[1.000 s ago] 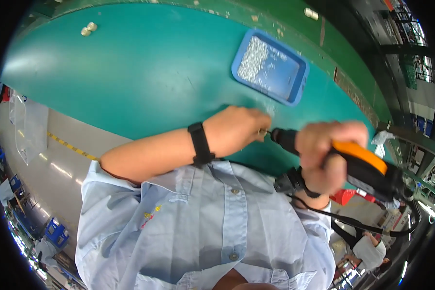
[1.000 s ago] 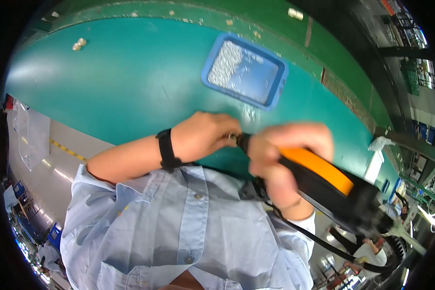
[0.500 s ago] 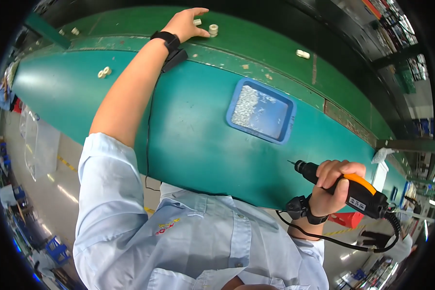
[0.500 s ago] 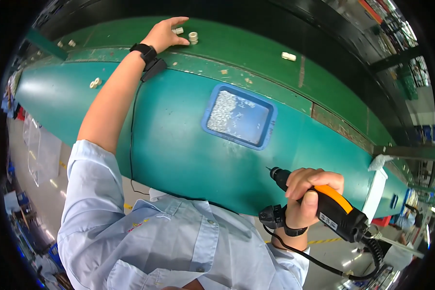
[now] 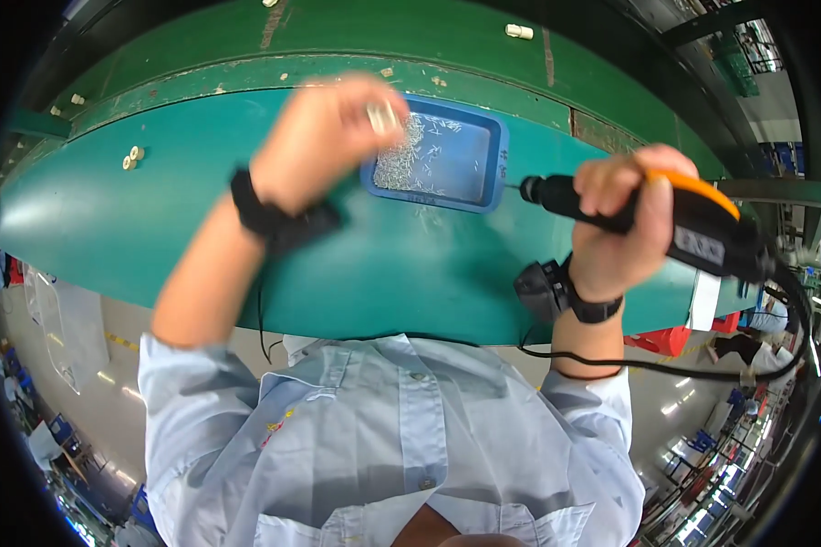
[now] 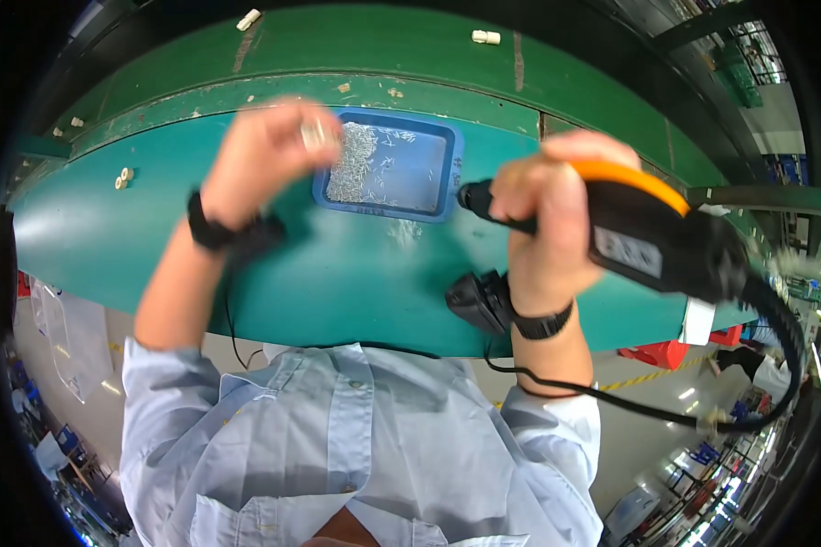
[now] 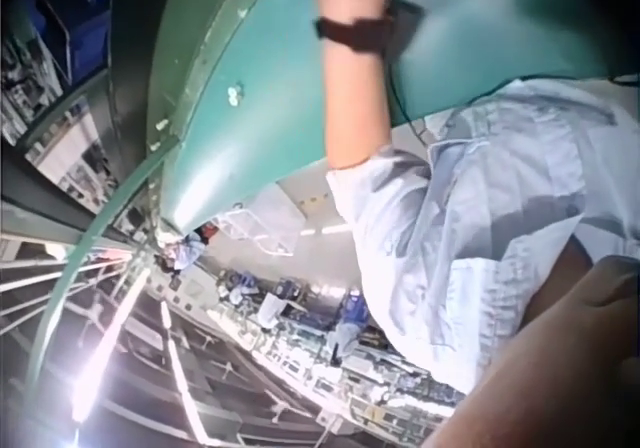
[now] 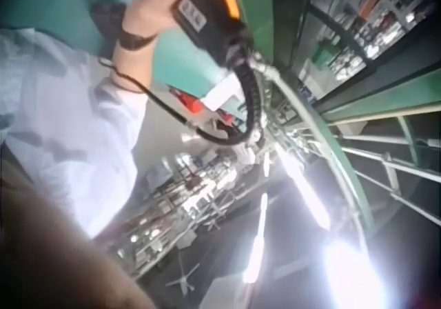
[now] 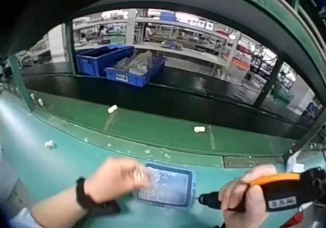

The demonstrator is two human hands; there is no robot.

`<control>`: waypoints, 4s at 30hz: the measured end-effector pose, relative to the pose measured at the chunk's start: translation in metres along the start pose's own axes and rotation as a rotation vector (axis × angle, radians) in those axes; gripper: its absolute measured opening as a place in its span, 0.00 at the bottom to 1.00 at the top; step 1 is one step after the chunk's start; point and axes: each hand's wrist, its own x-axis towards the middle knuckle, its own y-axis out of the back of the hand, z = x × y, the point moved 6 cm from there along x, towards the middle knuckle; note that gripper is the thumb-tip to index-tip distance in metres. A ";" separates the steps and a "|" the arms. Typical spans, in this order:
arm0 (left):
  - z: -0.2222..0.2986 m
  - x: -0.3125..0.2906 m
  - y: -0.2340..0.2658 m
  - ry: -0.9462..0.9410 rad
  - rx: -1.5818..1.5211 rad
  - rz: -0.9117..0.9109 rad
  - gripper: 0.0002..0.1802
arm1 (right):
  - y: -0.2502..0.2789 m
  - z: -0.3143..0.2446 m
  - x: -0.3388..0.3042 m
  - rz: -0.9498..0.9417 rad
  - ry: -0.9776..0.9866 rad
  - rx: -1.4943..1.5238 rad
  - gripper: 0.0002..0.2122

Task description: The person picks up a white plastic component, inserts a metal pin from a blue tray into it, and drives the pin in using a power screwdriver, repeating this for several components.

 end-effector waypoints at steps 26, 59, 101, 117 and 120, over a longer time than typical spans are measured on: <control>0.058 -0.041 -0.091 -0.266 0.376 0.045 0.06 | -0.005 -0.017 -0.011 -0.092 -0.212 0.174 0.07; 0.001 -0.087 -0.059 0.012 0.160 0.085 0.05 | -0.007 0.008 -0.050 -0.122 -0.198 0.046 0.09; -0.019 -0.092 -0.108 0.100 -0.095 -0.144 0.14 | -0.034 -0.022 -0.054 -0.307 -0.221 0.096 0.13; -0.024 -0.093 -0.103 0.176 -0.165 -0.111 0.12 | -0.057 0.001 -0.060 -0.319 -0.232 -0.028 0.12; -0.023 -0.093 -0.101 0.167 -0.166 -0.105 0.11 | -0.062 0.004 -0.059 -0.350 -0.226 -0.019 0.12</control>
